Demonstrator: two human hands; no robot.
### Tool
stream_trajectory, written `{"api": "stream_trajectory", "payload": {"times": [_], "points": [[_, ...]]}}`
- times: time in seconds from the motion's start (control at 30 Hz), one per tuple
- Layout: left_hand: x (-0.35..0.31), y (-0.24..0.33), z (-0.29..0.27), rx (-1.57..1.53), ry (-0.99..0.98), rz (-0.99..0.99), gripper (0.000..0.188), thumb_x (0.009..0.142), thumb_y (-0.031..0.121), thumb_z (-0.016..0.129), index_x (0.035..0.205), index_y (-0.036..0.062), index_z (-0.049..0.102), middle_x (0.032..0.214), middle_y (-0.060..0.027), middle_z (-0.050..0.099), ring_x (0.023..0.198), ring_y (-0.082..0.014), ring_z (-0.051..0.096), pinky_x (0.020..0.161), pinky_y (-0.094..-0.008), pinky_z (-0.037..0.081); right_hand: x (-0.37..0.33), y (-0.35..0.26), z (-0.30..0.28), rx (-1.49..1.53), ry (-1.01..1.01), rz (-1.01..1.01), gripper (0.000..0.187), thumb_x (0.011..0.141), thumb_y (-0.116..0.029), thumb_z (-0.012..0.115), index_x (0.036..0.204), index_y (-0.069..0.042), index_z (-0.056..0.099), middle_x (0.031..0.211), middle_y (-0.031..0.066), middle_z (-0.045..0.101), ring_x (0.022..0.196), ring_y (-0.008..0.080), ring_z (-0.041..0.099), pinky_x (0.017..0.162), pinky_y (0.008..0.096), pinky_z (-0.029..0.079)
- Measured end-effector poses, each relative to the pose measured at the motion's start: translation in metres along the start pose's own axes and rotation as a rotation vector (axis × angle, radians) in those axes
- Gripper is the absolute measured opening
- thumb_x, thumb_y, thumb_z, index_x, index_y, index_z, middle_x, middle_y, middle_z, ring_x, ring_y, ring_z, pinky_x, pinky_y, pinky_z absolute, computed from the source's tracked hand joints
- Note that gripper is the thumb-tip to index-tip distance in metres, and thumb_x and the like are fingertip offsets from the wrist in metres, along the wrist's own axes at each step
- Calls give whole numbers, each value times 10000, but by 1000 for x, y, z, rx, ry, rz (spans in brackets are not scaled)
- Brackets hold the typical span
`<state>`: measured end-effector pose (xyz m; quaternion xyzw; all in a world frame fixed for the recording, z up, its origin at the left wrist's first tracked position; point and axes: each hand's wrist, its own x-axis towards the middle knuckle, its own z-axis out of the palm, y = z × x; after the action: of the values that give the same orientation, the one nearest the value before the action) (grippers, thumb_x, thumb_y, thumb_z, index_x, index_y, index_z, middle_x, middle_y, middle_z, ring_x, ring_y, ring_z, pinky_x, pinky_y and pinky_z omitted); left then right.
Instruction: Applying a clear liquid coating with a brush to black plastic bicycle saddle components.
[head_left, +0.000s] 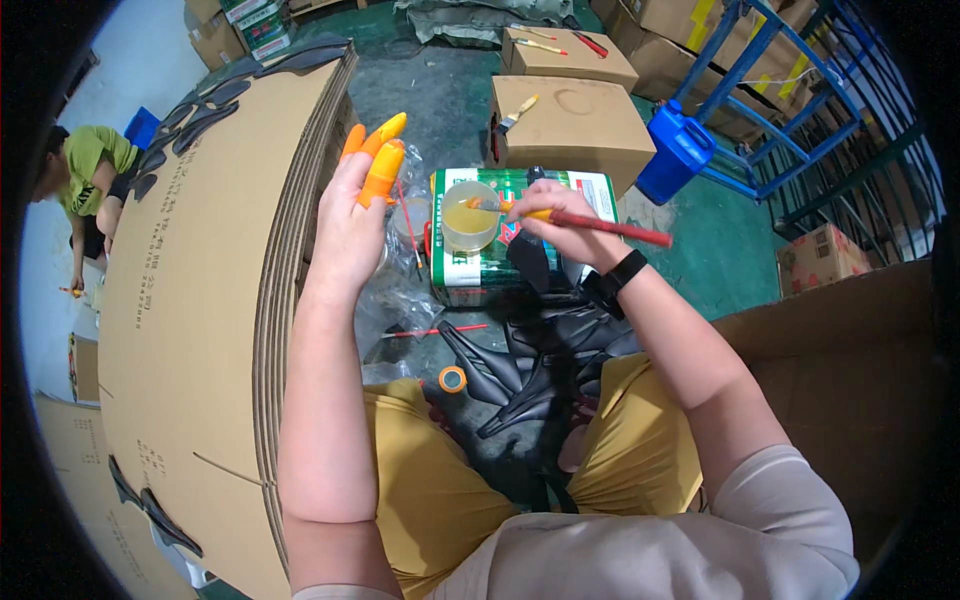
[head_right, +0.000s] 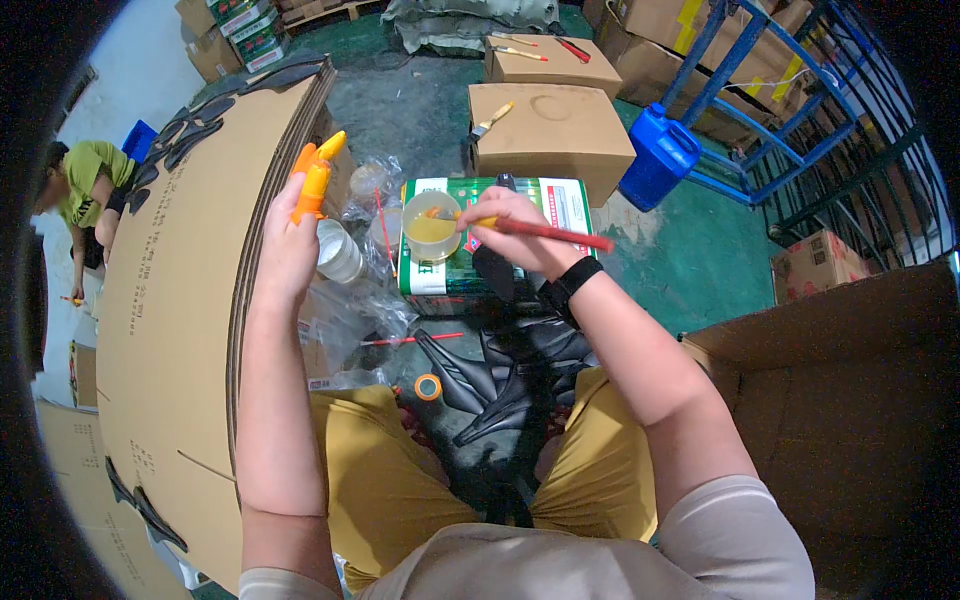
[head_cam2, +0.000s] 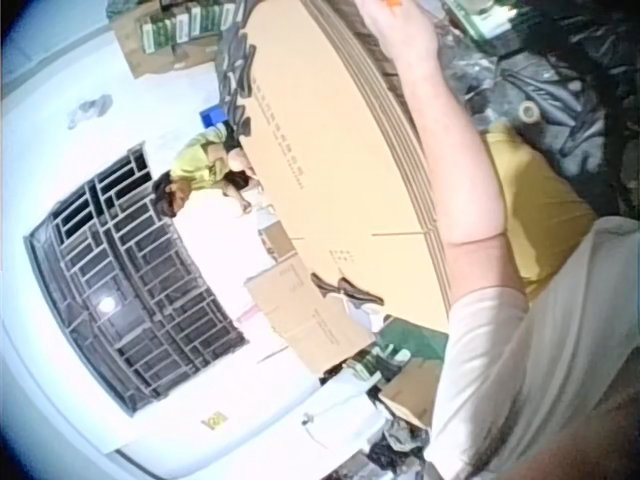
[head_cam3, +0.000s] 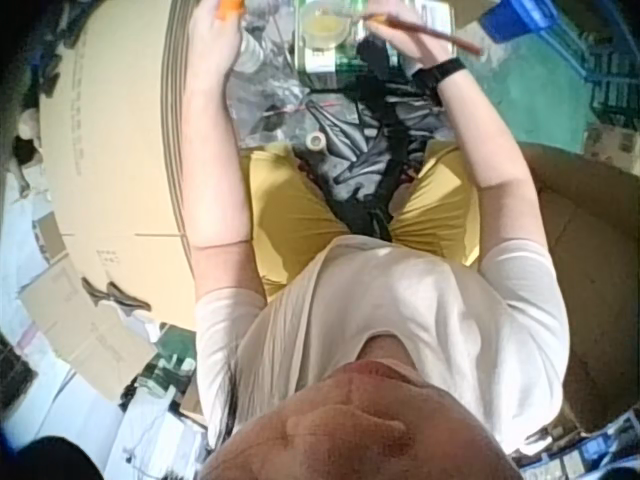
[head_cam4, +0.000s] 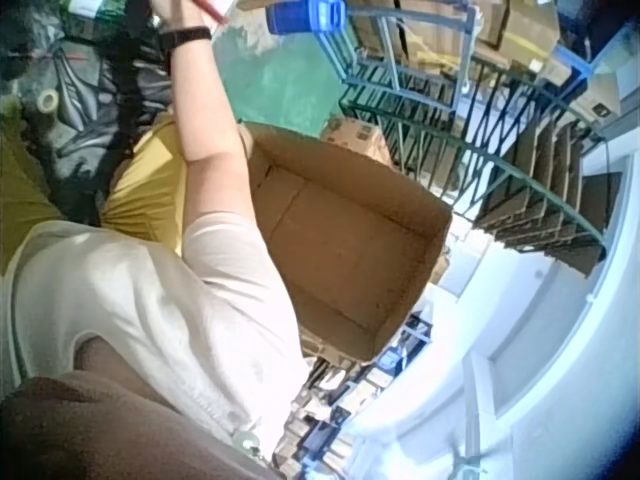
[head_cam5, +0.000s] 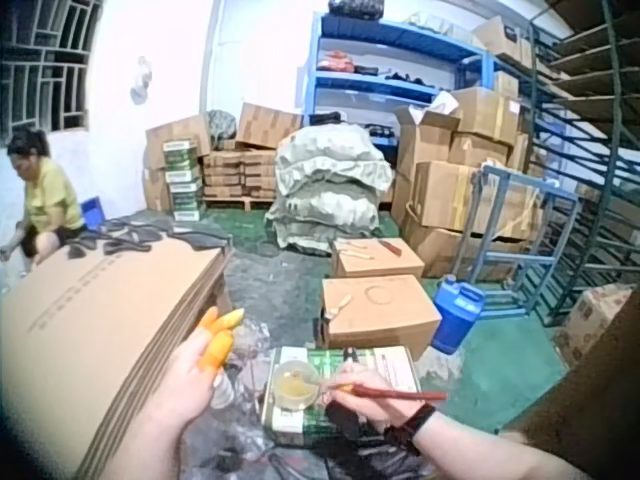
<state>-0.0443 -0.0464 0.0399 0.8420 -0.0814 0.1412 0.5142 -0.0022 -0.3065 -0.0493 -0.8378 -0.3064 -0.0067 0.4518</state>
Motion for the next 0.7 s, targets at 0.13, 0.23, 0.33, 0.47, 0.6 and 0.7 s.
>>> {"api": "stream_trajectory", "payload": {"times": [0.13, 0.23, 0.33, 0.47, 0.6, 0.7], "points": [[3, -7, 0, 2, -6, -8, 350, 889, 108, 471, 1224, 20, 515, 1321, -209, 434, 1284, -268, 372, 1022, -313, 296, -2, -12, 4, -53, 10, -101, 152, 762, -65, 578, 882, -89, 668, 799, 94, 560, 821, 238, 545, 725, 322, 439], [3, -5, 1, -14, -9, 6, 346, 889, 112, 477, 1220, 22, 521, 1336, -213, 421, 1284, -269, 374, 1015, -313, 306, 1, -11, 4, 134, 92, 25, 153, 786, -71, 593, 932, -51, 635, 823, 46, 576, 758, 156, 542, 681, 276, 437], [1, 2, 1, -56, -36, -86, 339, 894, 126, 483, 1213, 18, 527, 1319, -207, 436, 1259, -266, 402, 998, -316, 327, 2, -15, 3, 658, 252, 398, 161, 856, -147, 541, 994, -89, 598, 772, 0, 601, 578, 27, 502, 458, 146, 305], [0, -2, 3, -14, 15, -1, 327, 898, 133, 487, 1198, 11, 534, 1231, -183, 490, 1193, -245, 455, 954, -300, 361, 5, 6, 10, 875, 381, 567, 165, 878, -192, 510, 959, -60, 566, 739, 48, 633, 504, 71, 522, 417, 187, 365], [2, -6, 0, 4, 2, -27, 303, 890, 124, 493, 1161, 2, 550, 1132, -160, 530, 1117, -235, 499, 925, -291, 379, 7, 17, 20, 1074, 486, 740, 236, 908, -254, 496, 948, -25, 535, 718, 96, 641, 440, 98, 521, 352, 185, 341], [1, -12, 0, -31, 9, -42, 290, 879, 100, 484, 1141, 0, 558, 1054, -134, 548, 1015, -229, 539, 887, -302, 402, 4, 30, 22, 1087, 503, 776, 265, 912, -274, 497, 957, -15, 530, 704, 91, 631, 450, 104, 514, 364, 194, 342]]}}
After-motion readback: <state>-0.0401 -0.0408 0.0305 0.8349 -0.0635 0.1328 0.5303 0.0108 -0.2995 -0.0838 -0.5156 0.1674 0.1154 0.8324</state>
